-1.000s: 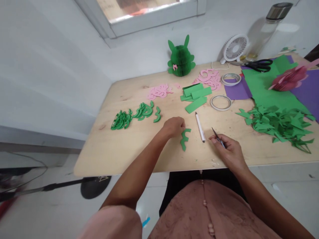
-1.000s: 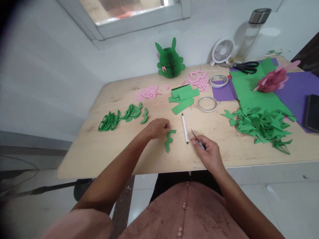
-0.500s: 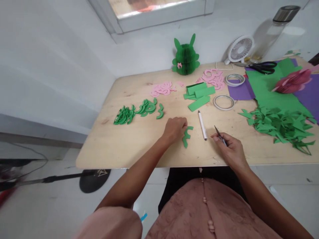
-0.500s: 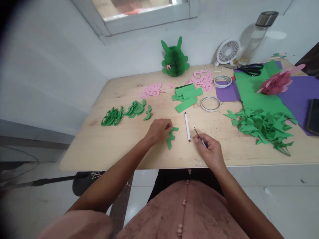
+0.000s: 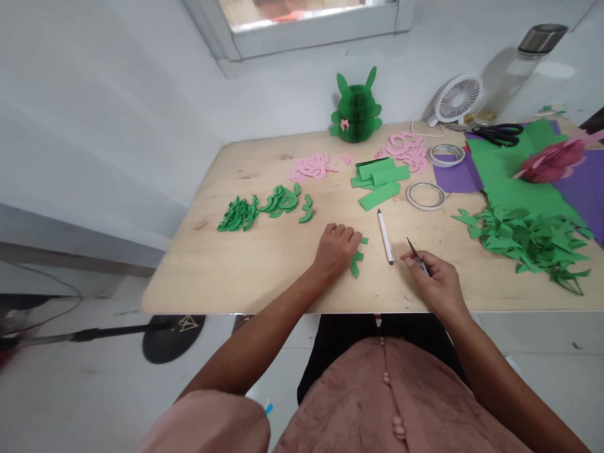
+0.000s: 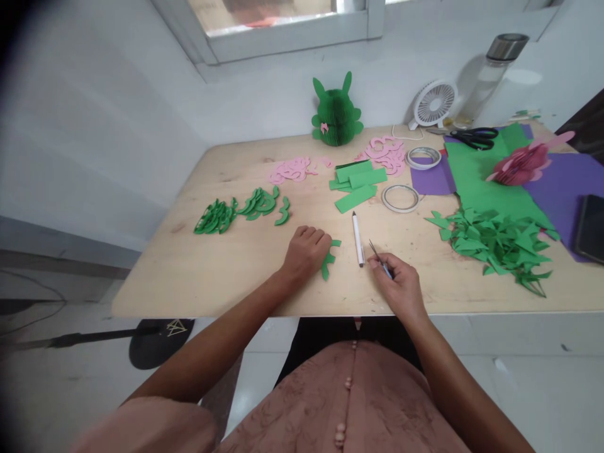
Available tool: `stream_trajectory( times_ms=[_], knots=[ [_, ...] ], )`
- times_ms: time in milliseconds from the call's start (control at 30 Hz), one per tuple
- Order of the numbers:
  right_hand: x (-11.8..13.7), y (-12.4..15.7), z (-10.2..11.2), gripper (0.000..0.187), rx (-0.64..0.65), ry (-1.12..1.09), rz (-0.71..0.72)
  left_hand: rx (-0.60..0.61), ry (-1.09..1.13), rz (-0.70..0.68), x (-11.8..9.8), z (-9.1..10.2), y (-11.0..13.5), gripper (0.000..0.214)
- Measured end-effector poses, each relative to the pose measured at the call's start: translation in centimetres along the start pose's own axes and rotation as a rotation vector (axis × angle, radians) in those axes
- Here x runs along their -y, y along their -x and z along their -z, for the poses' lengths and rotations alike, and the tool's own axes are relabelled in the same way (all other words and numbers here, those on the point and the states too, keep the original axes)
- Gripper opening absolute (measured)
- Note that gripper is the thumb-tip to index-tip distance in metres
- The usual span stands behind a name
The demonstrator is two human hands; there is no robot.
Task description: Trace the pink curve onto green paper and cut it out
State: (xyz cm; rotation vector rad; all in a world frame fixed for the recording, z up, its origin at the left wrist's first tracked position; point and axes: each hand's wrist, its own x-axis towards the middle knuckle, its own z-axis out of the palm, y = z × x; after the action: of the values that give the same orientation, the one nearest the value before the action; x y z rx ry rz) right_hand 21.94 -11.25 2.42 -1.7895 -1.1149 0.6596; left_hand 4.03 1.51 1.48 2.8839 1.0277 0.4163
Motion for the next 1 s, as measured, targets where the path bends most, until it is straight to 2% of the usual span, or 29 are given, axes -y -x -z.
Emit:
stream_trajectory(
  times_ms=[233, 367, 467, 567, 733, 1000],
  knots=[
    [-0.1, 0.0, 0.0, 0.027, 0.009, -0.01, -0.018, -0.033, 0.034, 0.047, 0.3, 0.4, 0.2, 0.02],
    [-0.1, 0.1, -0.1, 0.027, 0.014, -0.023, -0.038, -0.071, 0.103, 0.12, 0.1, 0.8, 1.7, 0.017],
    [-0.1, 0.2, -0.2, 0.026, 0.024, -0.043, -0.044, -0.158, 0.272, 0.183, -0.1, 1.1, 3.6, 0.016],
    [-0.2, 0.2, -0.2, 0.026, 0.037, -0.07, -0.035, -0.22, 0.305, 0.091, -0.1, 1.2, 5.4, 0.015],
    [-0.2, 0.2, -0.3, 0.026, 0.033, -0.088, -0.055, -0.241, 0.21, -0.107, 0.4, 1.3, 7.2, 0.021],
    [-0.1, 0.3, -0.3, 0.024, 0.034, -0.082, -0.064, -0.267, 0.144, -0.18, 0.0, 1.0, 7.0, 0.019]
  ],
)
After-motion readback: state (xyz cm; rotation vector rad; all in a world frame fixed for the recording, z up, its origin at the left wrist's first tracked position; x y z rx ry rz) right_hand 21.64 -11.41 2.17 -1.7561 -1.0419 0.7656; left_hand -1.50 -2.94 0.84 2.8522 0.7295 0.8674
